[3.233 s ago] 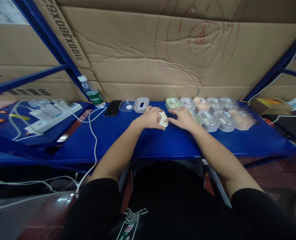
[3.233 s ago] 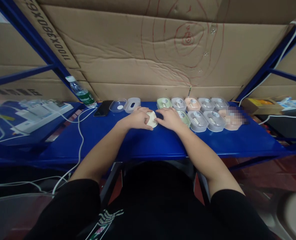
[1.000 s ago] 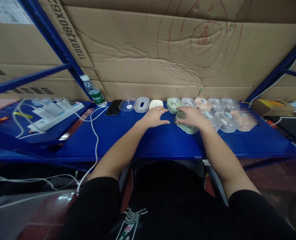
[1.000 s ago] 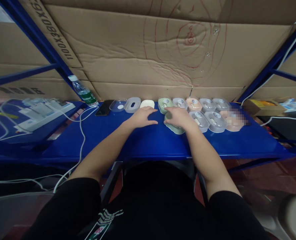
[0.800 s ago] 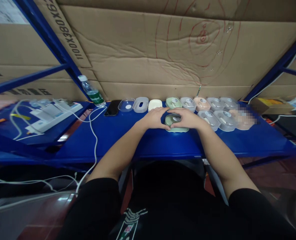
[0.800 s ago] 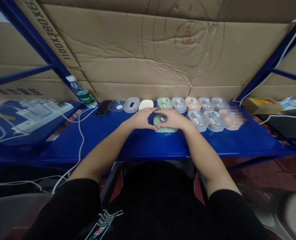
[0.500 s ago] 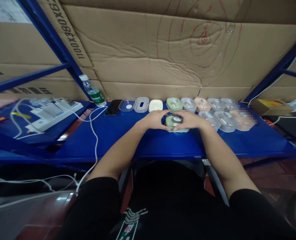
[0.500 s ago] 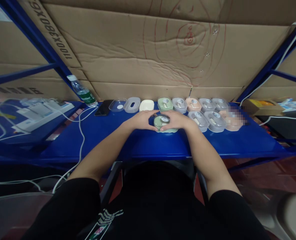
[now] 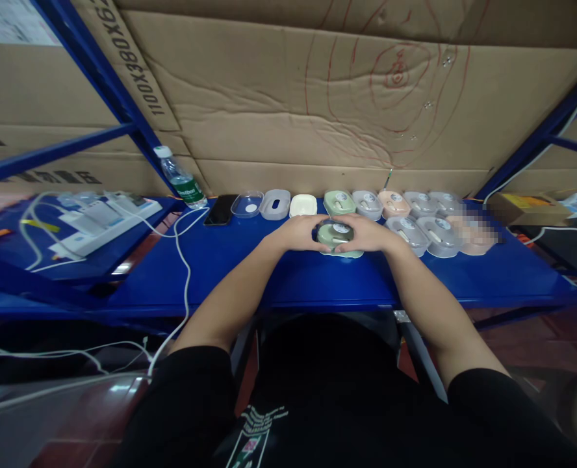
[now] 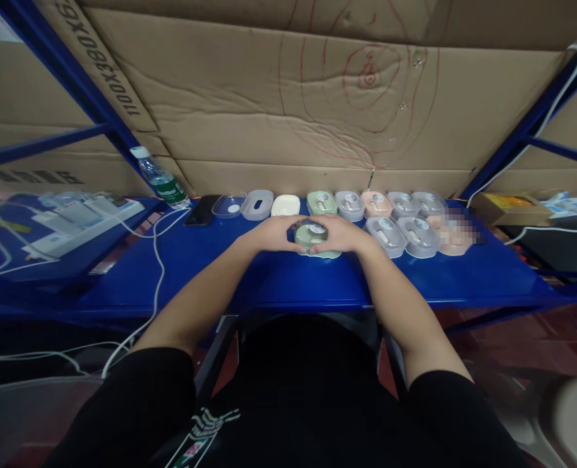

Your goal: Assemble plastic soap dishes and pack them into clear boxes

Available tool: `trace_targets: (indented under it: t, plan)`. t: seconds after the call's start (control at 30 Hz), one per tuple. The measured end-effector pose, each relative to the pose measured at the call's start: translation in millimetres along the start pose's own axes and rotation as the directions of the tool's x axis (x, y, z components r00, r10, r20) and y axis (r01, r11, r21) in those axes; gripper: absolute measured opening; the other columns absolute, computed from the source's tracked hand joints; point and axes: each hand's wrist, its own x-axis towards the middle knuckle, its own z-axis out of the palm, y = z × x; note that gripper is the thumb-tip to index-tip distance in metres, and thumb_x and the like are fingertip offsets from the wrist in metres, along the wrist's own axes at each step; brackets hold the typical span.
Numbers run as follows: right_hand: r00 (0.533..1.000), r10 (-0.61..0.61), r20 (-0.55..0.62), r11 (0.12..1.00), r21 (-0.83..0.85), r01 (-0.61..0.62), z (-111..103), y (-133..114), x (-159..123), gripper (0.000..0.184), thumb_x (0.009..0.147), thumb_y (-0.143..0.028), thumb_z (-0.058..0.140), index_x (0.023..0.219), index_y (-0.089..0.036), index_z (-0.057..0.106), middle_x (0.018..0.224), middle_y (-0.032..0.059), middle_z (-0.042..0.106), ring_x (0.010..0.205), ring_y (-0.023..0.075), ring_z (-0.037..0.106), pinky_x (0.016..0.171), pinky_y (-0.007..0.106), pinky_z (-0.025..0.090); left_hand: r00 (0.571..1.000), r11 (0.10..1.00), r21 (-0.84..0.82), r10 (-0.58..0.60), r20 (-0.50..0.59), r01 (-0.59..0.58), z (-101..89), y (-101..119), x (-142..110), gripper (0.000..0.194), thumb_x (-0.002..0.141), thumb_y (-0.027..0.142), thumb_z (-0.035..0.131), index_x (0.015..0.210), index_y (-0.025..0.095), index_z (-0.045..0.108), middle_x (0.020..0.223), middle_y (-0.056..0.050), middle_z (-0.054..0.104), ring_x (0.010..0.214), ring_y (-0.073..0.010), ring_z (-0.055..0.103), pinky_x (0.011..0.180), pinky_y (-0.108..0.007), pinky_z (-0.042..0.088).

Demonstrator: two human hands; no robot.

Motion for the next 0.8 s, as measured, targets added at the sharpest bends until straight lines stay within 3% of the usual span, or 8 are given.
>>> trace_targets:
  t: [0.17,0.27,0.4,0.5,0.6,0.7,0.8]
  plan:
    - [0.993,-0.011,-0.12,0.999,0.034,0.015,-3,-3,0,0.09,0.071,-0.056,0.094,0.151,-0.026,0.067,0.15,0.0145,0.069,0.142,0.0414,0.062,0.122,0.064,0.047,0.998,1.0,0.017,-0.025,-0.051,0.026,-3.4,0,0,0.099,0.079,0.065,0.087,0.162,0.023,0.053,0.152,-0.016,0.068,0.131,-0.0364,0.071,0.113,-0.049,0.056]
    - [0.973,0.003,-0.233,0.992,0.125,0.027,-5,-5,1,0.083,0.073,-0.057,0.093,0.146,-0.026,0.069,0.152,0.015,0.067,0.144,0.0405,0.06,0.12,0.062,0.049,0.992,0.998,0.052,-0.016,-0.126,0.022,-5.5,3,2,0.083,0.093,0.057,0.076,0.162,0.019,0.052,0.158,-0.018,0.063,0.137,-0.0354,0.068,0.115,-0.05,0.054]
    - [0.942,0.053,-0.33,0.936,0.346,0.068,-6,-8,1,0.073,0.076,-0.061,0.089,0.138,-0.026,0.071,0.148,0.0146,0.068,0.133,0.0362,0.068,0.115,0.058,0.054,0.959,0.996,0.065,-0.036,-0.281,0.056,-9.5,6,5,0.044,0.109,0.033,0.049,0.145,0.017,0.069,0.142,-0.014,0.075,0.129,-0.0303,0.072,0.114,-0.049,0.054]
    - [0.94,0.03,-0.339,0.88,0.455,0.136,-6,-12,0,0.074,0.074,-0.061,0.09,0.138,-0.028,0.069,0.151,0.013,0.067,0.131,0.0347,0.07,0.112,0.055,0.057,0.908,0.99,-0.03,-0.141,-0.394,0.14,-11.8,4,7,0.041,0.108,0.027,0.045,0.137,0.019,0.074,0.132,-0.01,0.08,0.123,-0.0271,0.075,0.111,-0.045,0.057]
    - [0.931,0.03,-0.363,0.897,0.421,0.135,-4,-16,1,0.07,0.075,-0.059,0.089,0.135,-0.029,0.069,0.146,0.0117,0.071,0.133,0.0348,0.068,0.107,0.052,0.06,0.866,0.961,-0.145,-0.274,-0.419,0.234,-12.0,-1,7,0.042,0.108,0.027,0.044,0.136,0.019,0.074,0.121,-0.009,0.083,0.11,-0.0248,0.078,0.101,-0.04,0.061]
    - [0.878,0.188,-0.44,0.922,0.387,-0.003,1,-15,5,0.046,0.091,-0.059,0.07,0.124,-0.027,0.07,0.126,0.01,0.078,0.111,0.0307,0.076,0.097,0.051,0.063,0.873,0.953,-0.137,-0.301,-0.383,0.269,-10.7,-1,5,0.046,0.106,0.029,0.05,0.148,0.019,0.066,0.115,-0.009,0.083,0.099,-0.0236,0.078,0.094,-0.039,0.061]
    - [0.764,0.395,-0.51,0.87,0.474,-0.134,0,-9,8,0.039,0.099,-0.054,0.055,0.123,-0.026,0.066,0.105,0.0083,0.08,0.081,0.0257,0.077,0.077,0.045,0.065,0.932,0.986,-0.031,-0.164,-0.324,0.163,-9.8,6,3,0.073,0.101,0.039,0.066,0.169,0.023,0.042,0.13,-0.011,0.078,0.098,-0.0239,0.077,0.096,-0.04,0.061]
